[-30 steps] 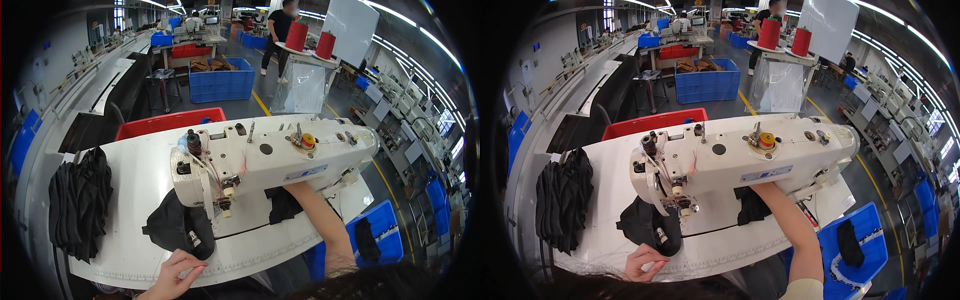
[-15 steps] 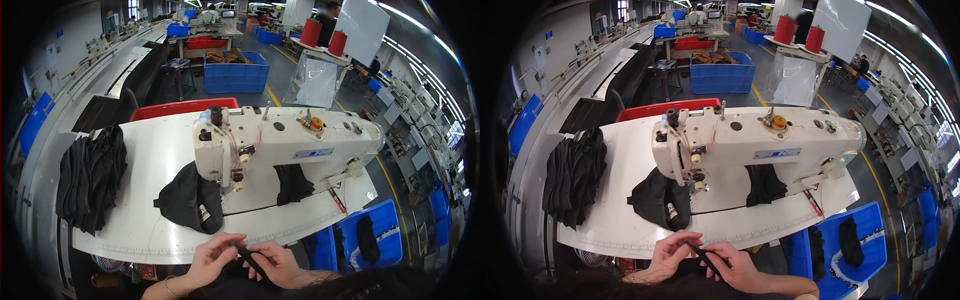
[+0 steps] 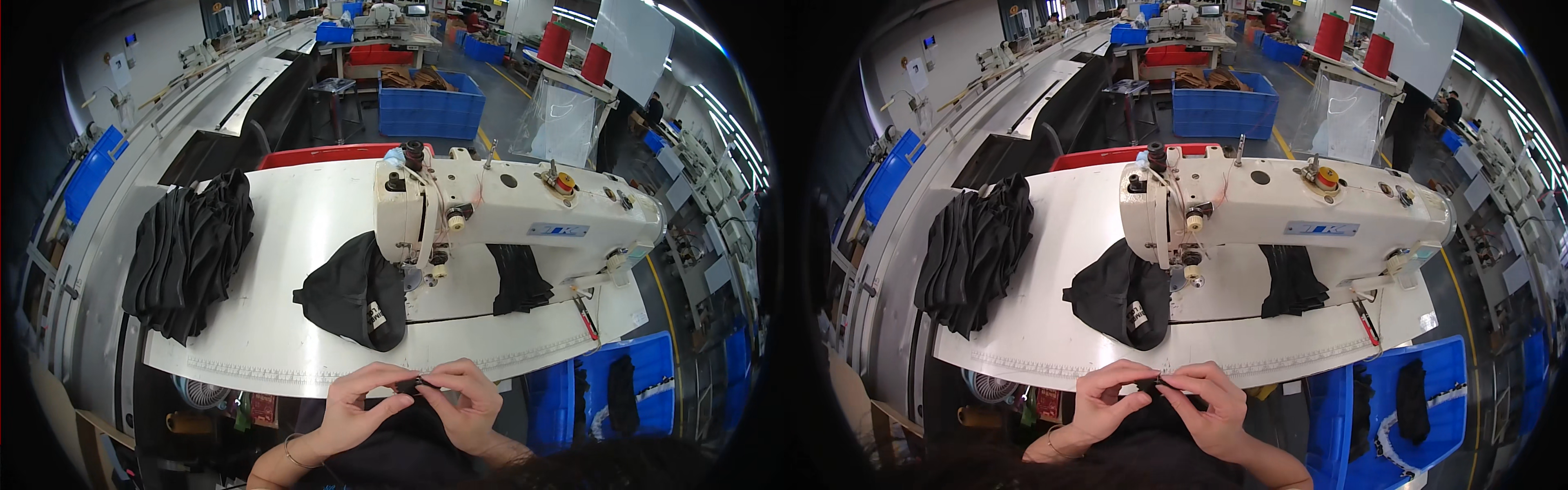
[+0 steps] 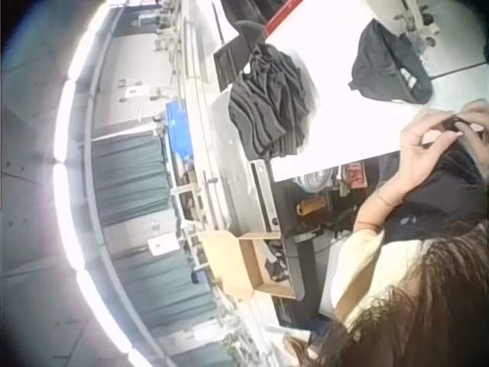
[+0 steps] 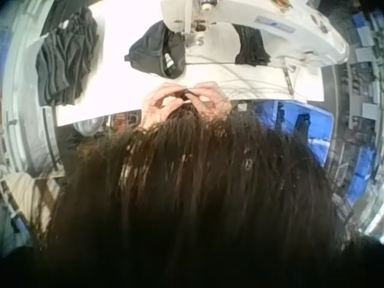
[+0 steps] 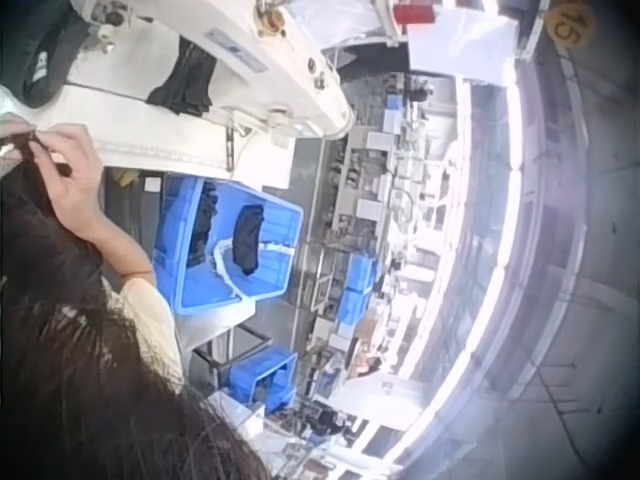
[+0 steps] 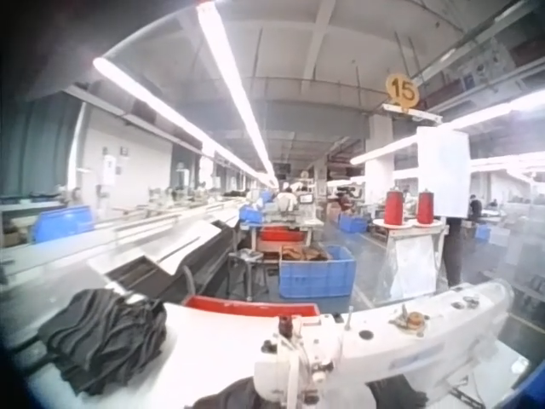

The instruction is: Sewing together pieces of black material using an industrial sewing machine.

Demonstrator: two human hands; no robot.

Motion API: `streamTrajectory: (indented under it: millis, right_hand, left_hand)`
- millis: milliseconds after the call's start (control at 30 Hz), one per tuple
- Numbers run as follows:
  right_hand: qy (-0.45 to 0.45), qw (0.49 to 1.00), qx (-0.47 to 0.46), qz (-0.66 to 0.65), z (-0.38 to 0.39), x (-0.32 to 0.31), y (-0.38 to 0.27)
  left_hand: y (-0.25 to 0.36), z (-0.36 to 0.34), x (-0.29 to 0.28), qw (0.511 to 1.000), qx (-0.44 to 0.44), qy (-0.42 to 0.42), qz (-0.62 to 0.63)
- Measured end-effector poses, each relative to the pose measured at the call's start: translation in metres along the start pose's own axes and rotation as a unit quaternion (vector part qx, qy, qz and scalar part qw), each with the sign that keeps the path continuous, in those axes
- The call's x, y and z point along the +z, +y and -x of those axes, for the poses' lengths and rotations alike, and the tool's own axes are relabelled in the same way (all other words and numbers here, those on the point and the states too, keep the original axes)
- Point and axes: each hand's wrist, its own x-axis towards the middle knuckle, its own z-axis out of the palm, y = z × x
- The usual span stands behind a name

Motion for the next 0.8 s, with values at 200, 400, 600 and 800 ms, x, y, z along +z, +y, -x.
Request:
streamTrajectory:
  millis: [200,400,600,800]
  right_hand:
    - [-0.047,0.993,-0.018,0.103,0.005,0.001,-0.002]
    - [0.03,0.986,0.094,-0.136,0.02,0.016,0.02]
    - [0.48,0.791,0.101,-0.366,0.042,-0.117,0.04]
    - [0.247,0.858,0.168,-0.417,0.017,-0.107,-0.033]
  left_hand:
    - [0.004,0.005,-0.002,0.987,0.034,0.036,-0.153]
    - [-0.033,0.005,0.007,0.975,0.047,0.192,0.099]
    - [-0.05,0.067,-0.135,0.86,0.024,0.411,0.3]
    - [0.027,0.069,-0.111,0.951,0.017,0.258,0.17]
